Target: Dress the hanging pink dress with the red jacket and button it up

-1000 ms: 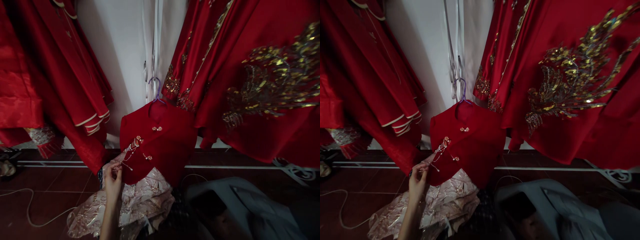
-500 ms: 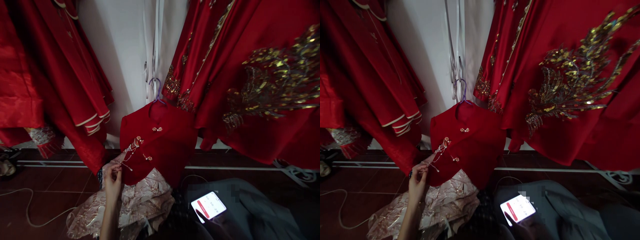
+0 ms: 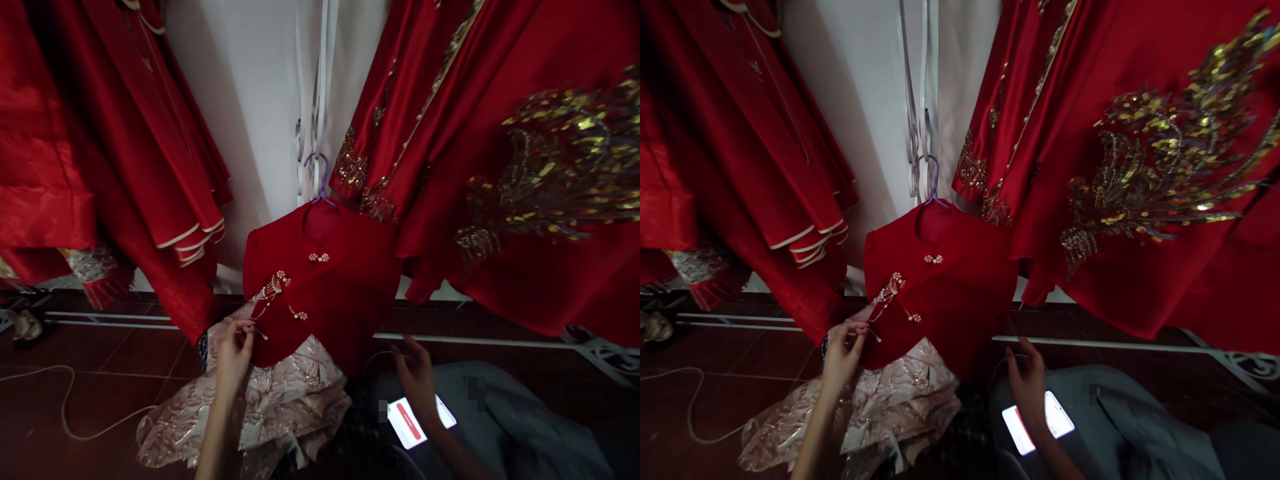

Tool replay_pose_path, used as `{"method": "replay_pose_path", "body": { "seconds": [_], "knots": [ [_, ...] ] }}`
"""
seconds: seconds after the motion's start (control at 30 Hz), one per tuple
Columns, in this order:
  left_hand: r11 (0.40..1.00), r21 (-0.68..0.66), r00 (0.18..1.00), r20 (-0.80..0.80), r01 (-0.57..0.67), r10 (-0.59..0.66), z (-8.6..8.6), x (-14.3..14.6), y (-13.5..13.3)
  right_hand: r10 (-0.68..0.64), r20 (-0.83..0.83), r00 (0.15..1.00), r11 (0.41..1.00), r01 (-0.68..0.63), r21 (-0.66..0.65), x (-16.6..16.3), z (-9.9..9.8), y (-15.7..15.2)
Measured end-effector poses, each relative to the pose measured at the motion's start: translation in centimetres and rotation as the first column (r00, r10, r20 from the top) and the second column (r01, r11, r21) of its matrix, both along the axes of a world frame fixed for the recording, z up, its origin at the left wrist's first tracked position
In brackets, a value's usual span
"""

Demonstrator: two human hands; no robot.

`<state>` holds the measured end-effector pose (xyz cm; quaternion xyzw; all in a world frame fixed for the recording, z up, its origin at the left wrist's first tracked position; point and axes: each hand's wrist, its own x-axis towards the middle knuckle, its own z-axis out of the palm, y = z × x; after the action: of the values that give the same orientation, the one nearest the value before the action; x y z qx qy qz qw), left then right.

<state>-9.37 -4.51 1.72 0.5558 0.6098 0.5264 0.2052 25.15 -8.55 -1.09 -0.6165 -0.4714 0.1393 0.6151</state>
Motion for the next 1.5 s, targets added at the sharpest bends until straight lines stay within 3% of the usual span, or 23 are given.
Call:
{"method": "replay_pose_path", "body": {
  "seconds": [0.07,0.13,0.2,0.3,0.43,0.57,0.67,0.8,1.07,1.23,1.5],
  "knots": [
    [0.994,-0.019,0.989,-0.1,0.111,-0.113,1.0,1.0,0.7,0.081,0.036,0.996,0.996,-0.082,0.02,-1.7,-0.5,3.0],
    [0.98,-0.028,0.964,-0.18,0.195,-0.196,1.9,2.2,1.4,0.156,0.094,0.983,0.985,-0.162,0.066,-4.3,-0.1,4.1],
    [0.979,-0.041,0.942,-0.265,0.201,-0.205,2.4,3.6,1.9,0.244,0.159,0.957,0.959,-0.262,0.104,-7.3,1.0,4.1],
    [0.984,-0.048,0.916,-0.361,0.171,-0.177,2.7,5.5,2.3,0.391,0.188,0.901,0.912,-0.407,0.055,-11.4,2.2,4.0],
    [0.972,-0.04,0.946,-0.223,0.23,-0.233,1.8,6.9,2.5,0.408,0.094,0.908,0.912,-0.41,0.006,-14.0,1.7,5.4],
    [0.962,-0.01,0.962,0.001,0.273,-0.273,0.3,7.1,2.9,0.481,0.063,0.875,0.877,-0.478,-0.055,-13.9,0.8,6.7],
    [0.963,-0.012,0.963,0.021,0.27,-0.27,-0.2,7.1,3.1,0.518,0.034,0.855,0.853,-0.514,-0.088,-13.3,1.0,7.3],
    [0.971,-0.053,0.972,0.034,0.232,-0.231,0.1,7.1,3.0,0.563,-0.08,0.823,0.813,-0.568,-0.127,-12.6,1.7,7.9],
    [0.947,-0.089,0.907,0.326,0.31,-0.266,0.5,7.3,2.9,0.641,-0.317,0.698,0.712,-0.696,-0.092,-11.8,1.6,8.5],
    [0.962,-0.075,0.89,0.405,0.263,-0.212,0.2,7.4,3.0,0.644,-0.365,0.673,0.699,-0.711,-0.077,-11.8,1.9,8.1],
    [0.954,-0.022,0.878,0.397,0.3,-0.267,0.1,7.5,2.8,0.649,-0.321,0.69,0.704,-0.705,-0.092,-12.0,1.7,8.0]
  ]
}}
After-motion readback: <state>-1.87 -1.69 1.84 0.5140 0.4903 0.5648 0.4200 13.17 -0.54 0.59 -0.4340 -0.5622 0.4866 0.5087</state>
